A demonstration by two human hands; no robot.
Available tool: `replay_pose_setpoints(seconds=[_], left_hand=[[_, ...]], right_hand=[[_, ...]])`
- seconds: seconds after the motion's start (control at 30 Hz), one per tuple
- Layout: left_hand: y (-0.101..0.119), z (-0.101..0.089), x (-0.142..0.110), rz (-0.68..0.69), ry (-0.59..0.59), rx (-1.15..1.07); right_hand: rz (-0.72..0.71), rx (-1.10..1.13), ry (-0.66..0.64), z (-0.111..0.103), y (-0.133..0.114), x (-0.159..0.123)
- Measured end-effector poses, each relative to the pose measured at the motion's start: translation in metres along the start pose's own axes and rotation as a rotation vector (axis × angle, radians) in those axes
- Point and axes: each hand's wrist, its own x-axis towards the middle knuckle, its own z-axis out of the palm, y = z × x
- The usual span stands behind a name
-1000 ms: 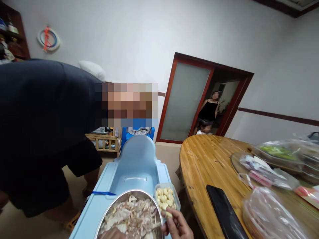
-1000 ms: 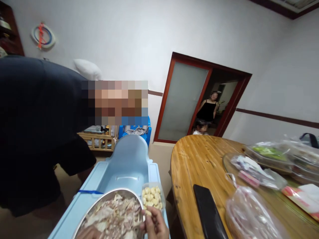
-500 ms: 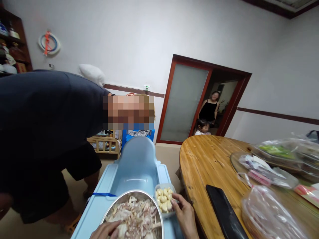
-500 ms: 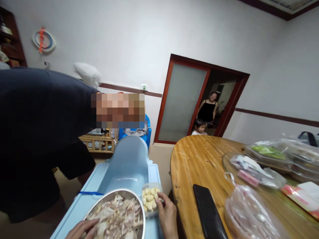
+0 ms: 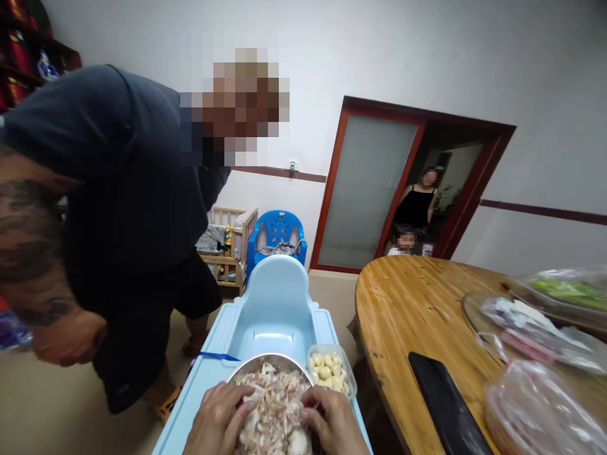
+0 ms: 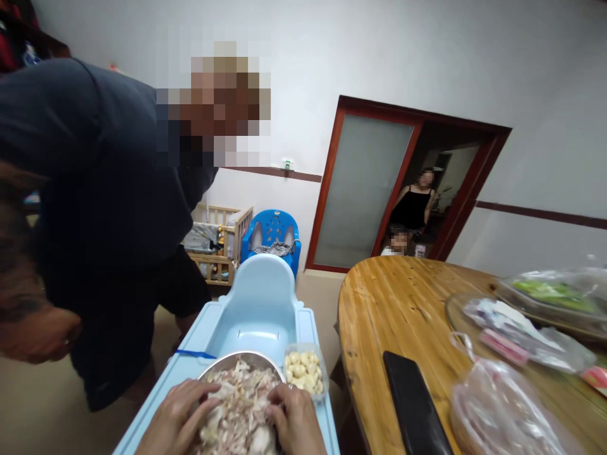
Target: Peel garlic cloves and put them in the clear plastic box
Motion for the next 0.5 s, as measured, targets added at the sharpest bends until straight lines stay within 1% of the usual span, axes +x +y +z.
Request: replay_pose_setpoints(seconds=[0.1, 0.2, 0.27, 0.33, 0.43, 0.5], left_hand=[[0.011, 0.004, 0.012, 0.03, -0.064, -0.035], [0.018, 0.01, 0.022, 0.063, -0.093, -0.037], [0.021, 0.012, 0.027, 0.043, -0.111, -0.016], [0.02, 0.012, 0.031, -0.007, -0.137, 0.016], [0.014, 0.011, 0.033, -0.087, -0.213, 0.073], [0.007, 0.013, 0.029, -0.115, -0.266, 0.099]], right_hand=[[-0.001, -0.16, -0.032, 0.004, -0.001, 0.004], [-0.016, -0.211, -0.038, 0.007, -0.001, 0.008], [-0.038, -0.239, -0.032, 0.009, -0.001, 0.009], [-0.122, -0.28, -0.024, 0.014, 0.002, 0.009], [-0.313, -0.356, -0.035, 0.025, 0.011, 0.007], [-0.373, -0.406, -0.058, 0.034, 0.017, 0.007]])
